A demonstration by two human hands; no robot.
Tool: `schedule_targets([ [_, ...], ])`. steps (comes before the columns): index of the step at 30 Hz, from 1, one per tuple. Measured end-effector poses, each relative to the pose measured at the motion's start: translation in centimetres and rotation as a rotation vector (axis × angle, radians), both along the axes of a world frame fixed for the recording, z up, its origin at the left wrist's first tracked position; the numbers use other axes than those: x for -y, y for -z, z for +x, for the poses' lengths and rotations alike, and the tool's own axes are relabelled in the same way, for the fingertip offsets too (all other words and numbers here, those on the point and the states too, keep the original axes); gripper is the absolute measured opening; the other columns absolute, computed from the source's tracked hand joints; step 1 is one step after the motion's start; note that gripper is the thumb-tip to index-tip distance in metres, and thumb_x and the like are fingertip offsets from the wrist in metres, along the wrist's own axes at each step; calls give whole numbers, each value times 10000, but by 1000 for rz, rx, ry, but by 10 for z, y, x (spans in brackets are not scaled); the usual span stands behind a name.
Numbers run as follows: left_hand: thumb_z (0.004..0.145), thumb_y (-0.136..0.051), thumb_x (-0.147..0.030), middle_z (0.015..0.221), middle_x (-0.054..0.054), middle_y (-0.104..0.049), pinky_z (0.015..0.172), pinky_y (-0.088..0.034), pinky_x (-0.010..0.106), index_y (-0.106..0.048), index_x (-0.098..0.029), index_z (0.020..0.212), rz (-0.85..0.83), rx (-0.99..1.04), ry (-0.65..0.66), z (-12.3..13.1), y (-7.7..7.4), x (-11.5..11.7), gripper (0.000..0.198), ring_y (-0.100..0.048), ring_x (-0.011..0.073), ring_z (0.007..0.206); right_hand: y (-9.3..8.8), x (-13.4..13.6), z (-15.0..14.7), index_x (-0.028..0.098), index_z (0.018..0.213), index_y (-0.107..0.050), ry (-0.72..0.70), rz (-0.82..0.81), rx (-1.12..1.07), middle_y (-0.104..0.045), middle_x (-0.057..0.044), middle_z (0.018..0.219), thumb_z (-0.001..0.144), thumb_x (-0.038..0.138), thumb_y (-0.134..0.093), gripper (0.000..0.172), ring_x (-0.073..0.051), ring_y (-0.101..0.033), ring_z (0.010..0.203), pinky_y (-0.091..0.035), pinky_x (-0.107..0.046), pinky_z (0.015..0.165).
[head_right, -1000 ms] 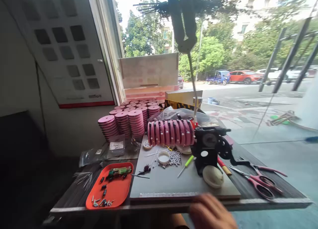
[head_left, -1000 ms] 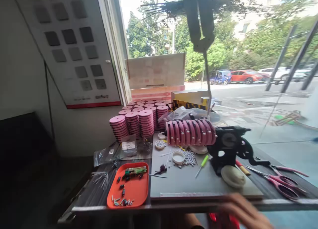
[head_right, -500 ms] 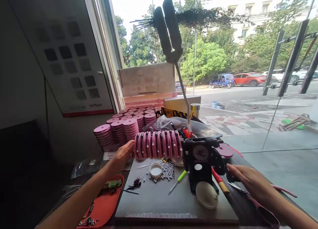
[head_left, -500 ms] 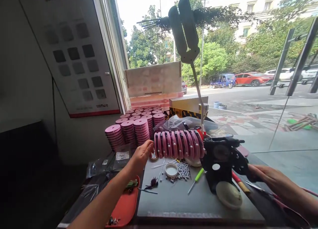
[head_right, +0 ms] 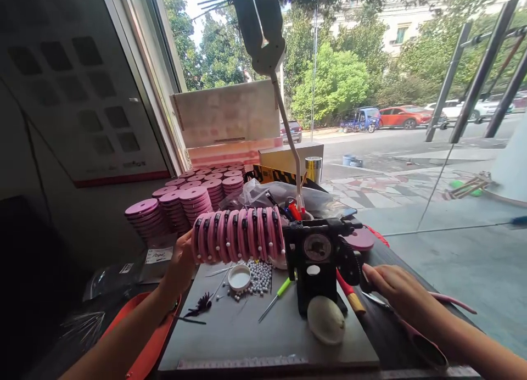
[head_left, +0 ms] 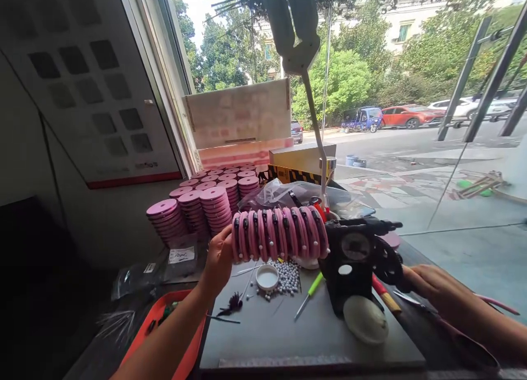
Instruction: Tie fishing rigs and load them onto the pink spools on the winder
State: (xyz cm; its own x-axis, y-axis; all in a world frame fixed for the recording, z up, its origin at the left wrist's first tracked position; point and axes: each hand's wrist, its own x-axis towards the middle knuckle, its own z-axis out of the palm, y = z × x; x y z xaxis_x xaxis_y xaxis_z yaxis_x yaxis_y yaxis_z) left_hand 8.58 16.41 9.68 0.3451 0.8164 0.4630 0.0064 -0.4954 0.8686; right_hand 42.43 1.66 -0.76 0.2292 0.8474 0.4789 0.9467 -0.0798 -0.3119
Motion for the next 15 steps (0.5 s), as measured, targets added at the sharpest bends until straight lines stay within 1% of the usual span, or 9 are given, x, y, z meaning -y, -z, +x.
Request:
schedule_targets([
  [3,691,-439,-647,429,-65,-401,393,-282,194,-484,-175,615,-30,27,-21,-1,3,-4,480,-339,85,411,3,-3,8,213,518,-491,-143,-34,63,-566,-82,480,878,464,-114,578,-179,-540,457,-439,-283,469],
  [6,634,-486,-675,449,-61,-407,398,-269,194,-535,-157,647,-64,45,-10,-5,4,-8,520,-313,80,420,1,-19,14,211,538,-477,-135,-6,124,-547,-92,488,864,358,-170,472,-193,-514,476,-406,-306,492],
  [8,604,-520,-676,460,-57,-404,403,-262,192,-544,-151,629,-86,52,13,-7,1,-9,526,-305,75,427,-7,-36,16,204,561,-495,-110,11,135,-559,-93,531,842,300,-230,398,-194,-519,527,-394,-302,531],
  [9,597,-531,-673,456,-56,-395,401,-255,190,-537,-150,600,-99,53,26,-8,-1,-9,523,-299,73,425,-14,-45,17,200,571,-505,-95,22,138,-561,-88,546,831,287,-266,363,-190,-517,546,-385,-295,542],
  [11,582,-542,-676,423,-61,-361,378,-221,187,-512,-152,535,-133,51,48,-9,-7,-8,527,-263,63,398,-35,-60,17,193,570,-509,-63,41,132,-549,-69,548,821,295,-319,332,-177,-501,553,-360,-277,545],
  [13,547,-563,-681,384,-68,-326,349,-168,186,-494,-153,485,-180,46,58,-10,-11,-7,536,-215,51,362,-60,-66,16,189,538,-485,-22,55,103,-516,-50,521,845,334,-295,390,-161,-472,527,-331,-265,526],
  [15,512,-592,-674,359,-68,-319,336,-152,189,-494,-154,465,-238,50,55,-12,-12,-8,531,-206,47,338,-82,-57,13,190,506,-444,22,62,55,-470,-34,489,881,376,-186,491,-146,-436,496,-307,-259,505],
])
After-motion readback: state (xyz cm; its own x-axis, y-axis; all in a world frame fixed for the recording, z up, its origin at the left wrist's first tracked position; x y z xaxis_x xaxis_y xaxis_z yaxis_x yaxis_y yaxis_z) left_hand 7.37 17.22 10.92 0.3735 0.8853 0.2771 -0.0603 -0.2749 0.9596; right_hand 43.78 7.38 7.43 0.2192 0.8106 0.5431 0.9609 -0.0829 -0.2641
